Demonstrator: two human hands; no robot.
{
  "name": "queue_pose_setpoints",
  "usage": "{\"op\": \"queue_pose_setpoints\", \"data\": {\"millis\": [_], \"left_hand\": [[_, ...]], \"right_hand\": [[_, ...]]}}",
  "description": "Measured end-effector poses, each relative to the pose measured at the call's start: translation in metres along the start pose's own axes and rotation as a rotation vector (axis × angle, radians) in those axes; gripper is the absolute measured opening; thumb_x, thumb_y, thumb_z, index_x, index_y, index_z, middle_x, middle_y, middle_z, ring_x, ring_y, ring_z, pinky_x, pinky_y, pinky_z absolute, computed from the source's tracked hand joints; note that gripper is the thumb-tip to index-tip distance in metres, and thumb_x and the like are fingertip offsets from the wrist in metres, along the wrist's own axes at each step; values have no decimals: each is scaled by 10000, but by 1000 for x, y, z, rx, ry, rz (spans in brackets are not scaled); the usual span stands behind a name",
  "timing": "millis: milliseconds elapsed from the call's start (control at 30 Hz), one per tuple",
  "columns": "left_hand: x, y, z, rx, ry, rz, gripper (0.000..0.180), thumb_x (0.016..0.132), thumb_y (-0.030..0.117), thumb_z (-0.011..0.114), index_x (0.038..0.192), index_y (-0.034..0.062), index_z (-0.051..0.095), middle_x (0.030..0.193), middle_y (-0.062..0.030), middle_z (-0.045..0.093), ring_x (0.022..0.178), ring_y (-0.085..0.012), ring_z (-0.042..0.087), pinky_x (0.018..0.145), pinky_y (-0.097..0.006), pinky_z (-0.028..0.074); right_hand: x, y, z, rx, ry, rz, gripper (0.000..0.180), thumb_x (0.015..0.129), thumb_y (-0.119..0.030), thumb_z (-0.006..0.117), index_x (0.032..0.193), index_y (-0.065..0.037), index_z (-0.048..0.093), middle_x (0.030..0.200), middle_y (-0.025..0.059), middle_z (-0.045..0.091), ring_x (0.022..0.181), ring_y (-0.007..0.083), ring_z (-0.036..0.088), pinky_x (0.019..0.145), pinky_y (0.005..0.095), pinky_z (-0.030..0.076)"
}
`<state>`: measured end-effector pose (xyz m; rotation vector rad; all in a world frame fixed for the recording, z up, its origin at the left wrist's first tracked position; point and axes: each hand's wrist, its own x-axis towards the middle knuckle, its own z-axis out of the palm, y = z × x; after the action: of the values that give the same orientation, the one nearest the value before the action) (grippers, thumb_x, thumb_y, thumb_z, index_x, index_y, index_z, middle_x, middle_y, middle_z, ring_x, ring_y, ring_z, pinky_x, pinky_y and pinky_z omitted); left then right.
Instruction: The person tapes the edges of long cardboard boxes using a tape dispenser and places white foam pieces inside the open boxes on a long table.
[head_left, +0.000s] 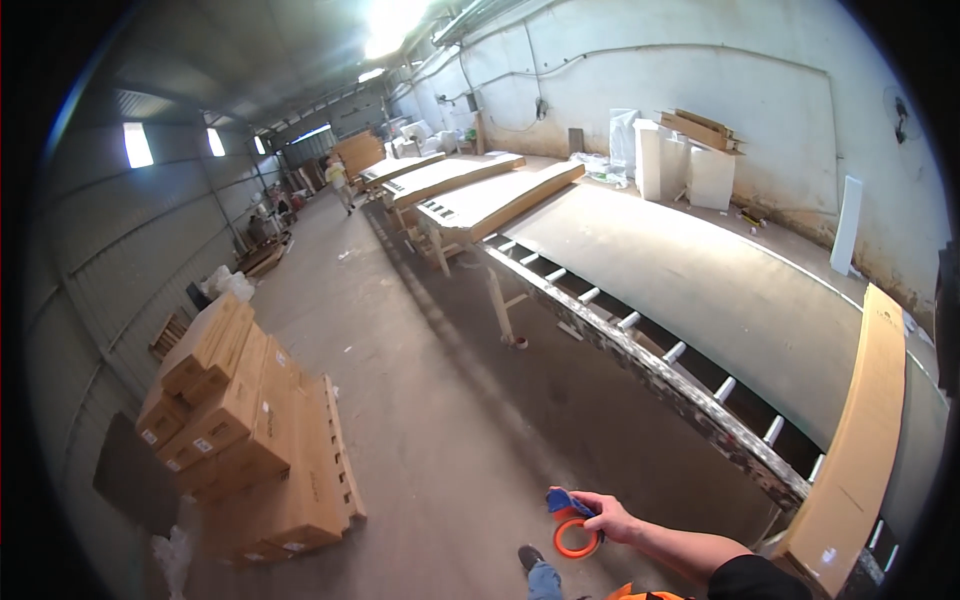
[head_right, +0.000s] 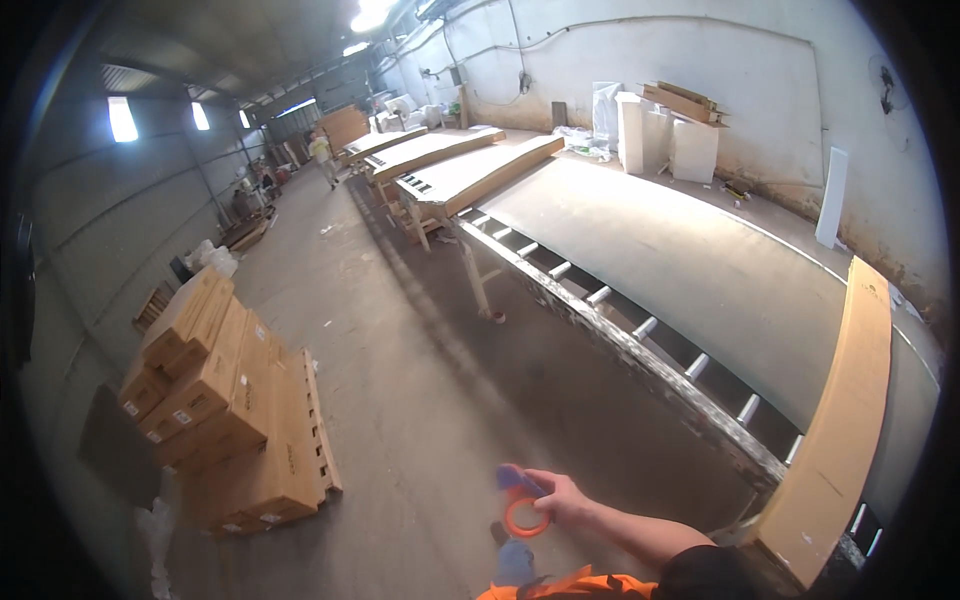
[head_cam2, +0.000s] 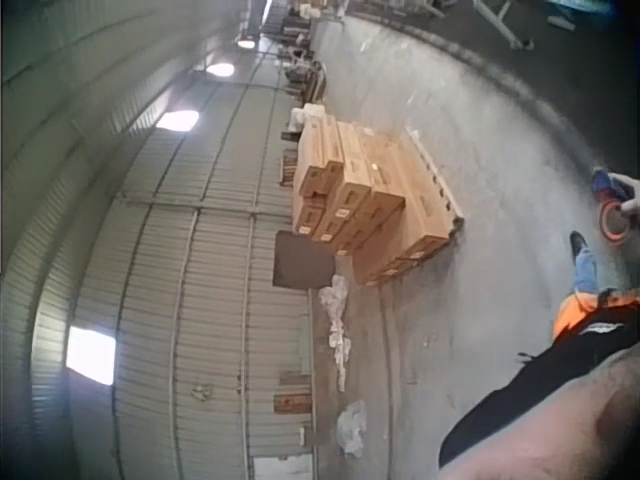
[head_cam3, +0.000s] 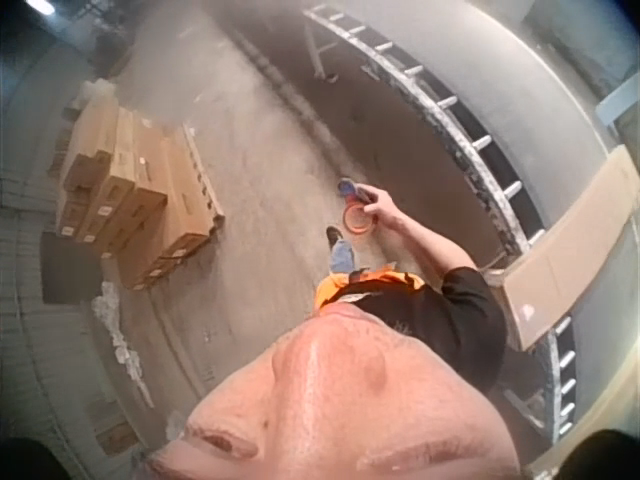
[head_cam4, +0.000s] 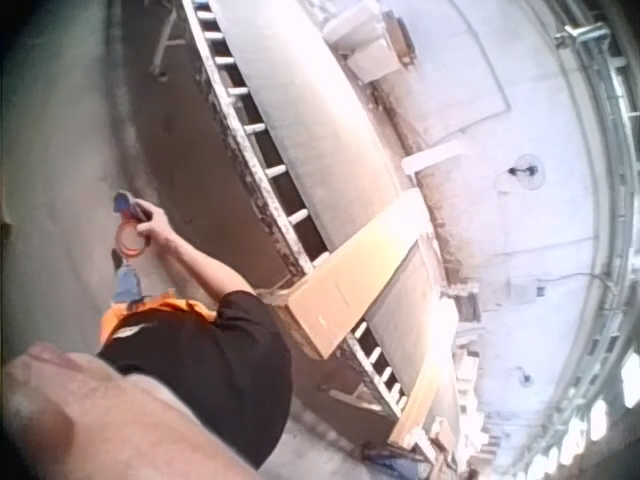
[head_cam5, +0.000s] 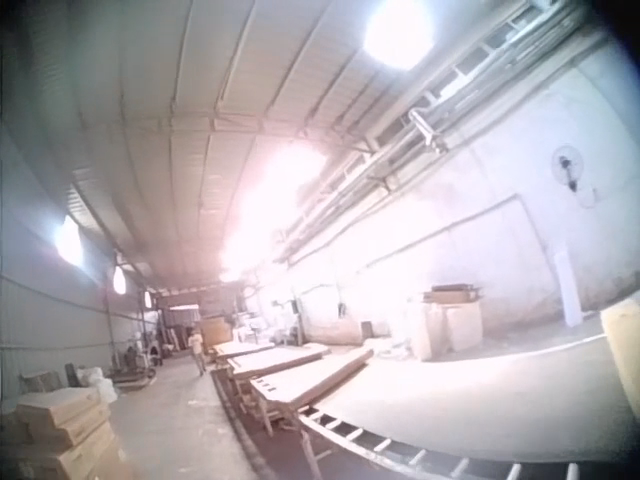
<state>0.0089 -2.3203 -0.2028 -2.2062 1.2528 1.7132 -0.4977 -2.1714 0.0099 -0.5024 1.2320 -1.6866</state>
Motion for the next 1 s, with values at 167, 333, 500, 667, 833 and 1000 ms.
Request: {"op": "queue_pose_setpoints", "data": {"millis": [167, 333, 500, 667, 833, 1000], "left_hand": [[119, 180, -14, 103, 39, 71, 421, 852, 290, 681, 1214, 88, 607, 1002, -85, 662, 740, -262, 622, 636, -377, 514], [222, 452, -9, -11, -55, 397, 418, 854, 256, 702, 1200, 48, 595, 952, -78, 645, 669, -197, 605, 596, -338, 510], [229, 706, 66, -79, -157, 671, 354, 871, 169, 701, 1166, -2, 606, 851, -59, 632, 594, -159, 573, 563, -313, 525], [229, 828, 96, -60, -322, 480, 703, 877, 273, 709, 1442, 52, 353, 1113, -130, 624, 760, -258, 663, 662, -373, 577], [267, 939, 90, -184, -315, 376, 746, 872, 520, 643, 1453, 137, 376, 1139, -128, 643, 866, -332, 672, 759, -470, 550], [419, 1117, 158, -396, -509, 318, 1019, 864, 444, 677, 1542, 198, -44, 1459, -174, 412, 904, -390, 651, 694, -476, 548]], "right_hand": [[117, -8, -59, 223, 297, 93, 652, 579, 68, 535, 1230, 51, 581, 1115, 113, 644, 956, 176, 632, 803, 271, 518], [229, -83, -67, 460, 413, -61, 556, 592, 28, 546, 1146, 38, 586, 987, 123, 661, 877, 237, 669, 837, 362, 568], [388, -70, -140, 584, 412, -107, 517, 621, -5, 569, 1136, 29, 592, 1041, 143, 670, 965, 287, 671, 927, 431, 539], [558, -96, -149, 696, 344, -89, 513, 620, 2, 557, 1131, 37, 589, 1045, 155, 671, 968, 285, 669, 944, 412, 531], [688, -173, -138, 598, 309, -110, 521, 606, 25, 554, 1124, 21, 596, 1075, 118, 651, 1026, 242, 638, 941, 374, 511], [800, -218, -160, 418, 487, -207, 575, 572, 34, 525, 1143, 22, 596, 1061, 127, 665, 984, 251, 658, 914, 379, 535]]}}
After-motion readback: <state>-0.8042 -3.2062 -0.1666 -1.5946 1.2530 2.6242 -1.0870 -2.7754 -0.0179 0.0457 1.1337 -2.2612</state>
